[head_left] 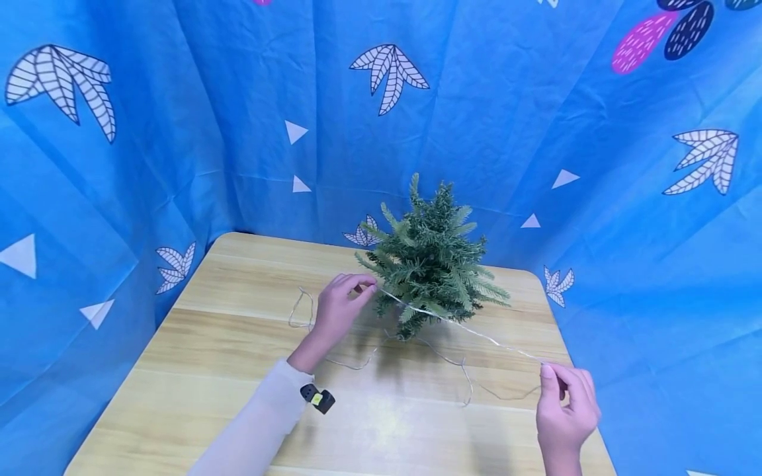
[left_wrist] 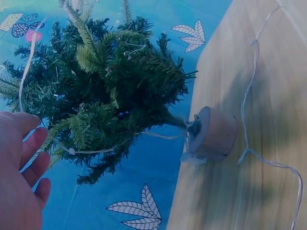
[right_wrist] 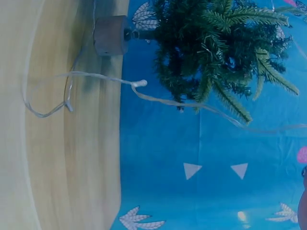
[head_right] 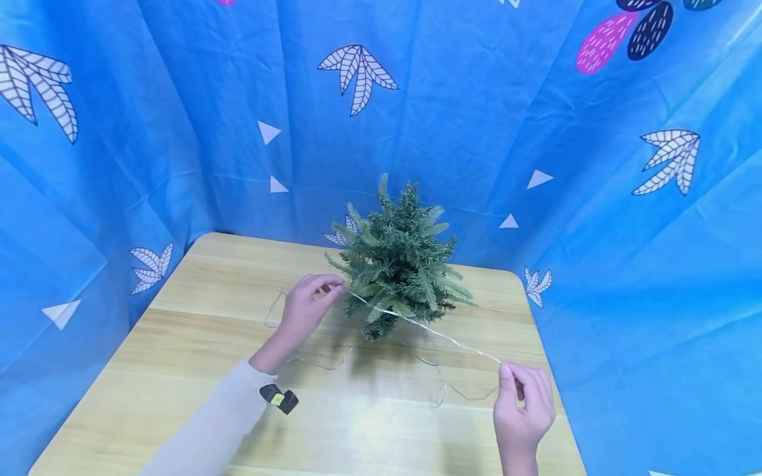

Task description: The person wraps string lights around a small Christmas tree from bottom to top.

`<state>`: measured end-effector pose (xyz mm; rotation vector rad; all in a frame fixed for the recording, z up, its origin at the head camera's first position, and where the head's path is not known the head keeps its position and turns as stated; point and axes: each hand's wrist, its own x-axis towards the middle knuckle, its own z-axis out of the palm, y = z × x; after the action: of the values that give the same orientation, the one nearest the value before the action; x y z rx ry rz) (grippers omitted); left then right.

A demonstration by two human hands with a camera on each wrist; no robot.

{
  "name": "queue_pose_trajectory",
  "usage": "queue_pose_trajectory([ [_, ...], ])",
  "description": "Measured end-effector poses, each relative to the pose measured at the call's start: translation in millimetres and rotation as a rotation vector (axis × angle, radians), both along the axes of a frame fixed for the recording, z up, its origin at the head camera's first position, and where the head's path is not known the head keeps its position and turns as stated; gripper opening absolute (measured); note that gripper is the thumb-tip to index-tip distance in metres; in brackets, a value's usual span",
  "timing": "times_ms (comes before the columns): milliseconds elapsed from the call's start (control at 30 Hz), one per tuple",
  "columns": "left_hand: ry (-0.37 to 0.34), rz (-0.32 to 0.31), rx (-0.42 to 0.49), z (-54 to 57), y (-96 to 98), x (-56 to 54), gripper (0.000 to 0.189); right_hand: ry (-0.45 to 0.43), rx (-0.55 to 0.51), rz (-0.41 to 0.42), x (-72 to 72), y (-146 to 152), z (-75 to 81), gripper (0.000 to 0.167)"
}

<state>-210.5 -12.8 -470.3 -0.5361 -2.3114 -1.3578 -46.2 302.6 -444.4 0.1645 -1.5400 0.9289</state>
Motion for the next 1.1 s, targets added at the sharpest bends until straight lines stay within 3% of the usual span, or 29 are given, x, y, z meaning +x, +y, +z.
queue_pose_trajectory([
  [400,0.005,-0.035,-0.028,0.4,6.3,2.8,0.014,0.044,-0.125,0.007,9.2,1,-4.6,0.013],
  [600,0.038,-0.028,-0.069,-0.5,15.5,6.0,0.016,-0.026,-0.165,-0.1,10.5,11,-12.0,0.012],
  [833,0.024,-0.015,-0.073,-5.7,20.1,9.3,0.017,-0.216,-0.189,-0.266,6.4,25,-18.3,0.016],
  [1100,0.003,-0.02,0.001,-6.2,15.0,11.9,0.015,-0.254,-0.184,-0.294,1.5,29,-14.6,0.016],
])
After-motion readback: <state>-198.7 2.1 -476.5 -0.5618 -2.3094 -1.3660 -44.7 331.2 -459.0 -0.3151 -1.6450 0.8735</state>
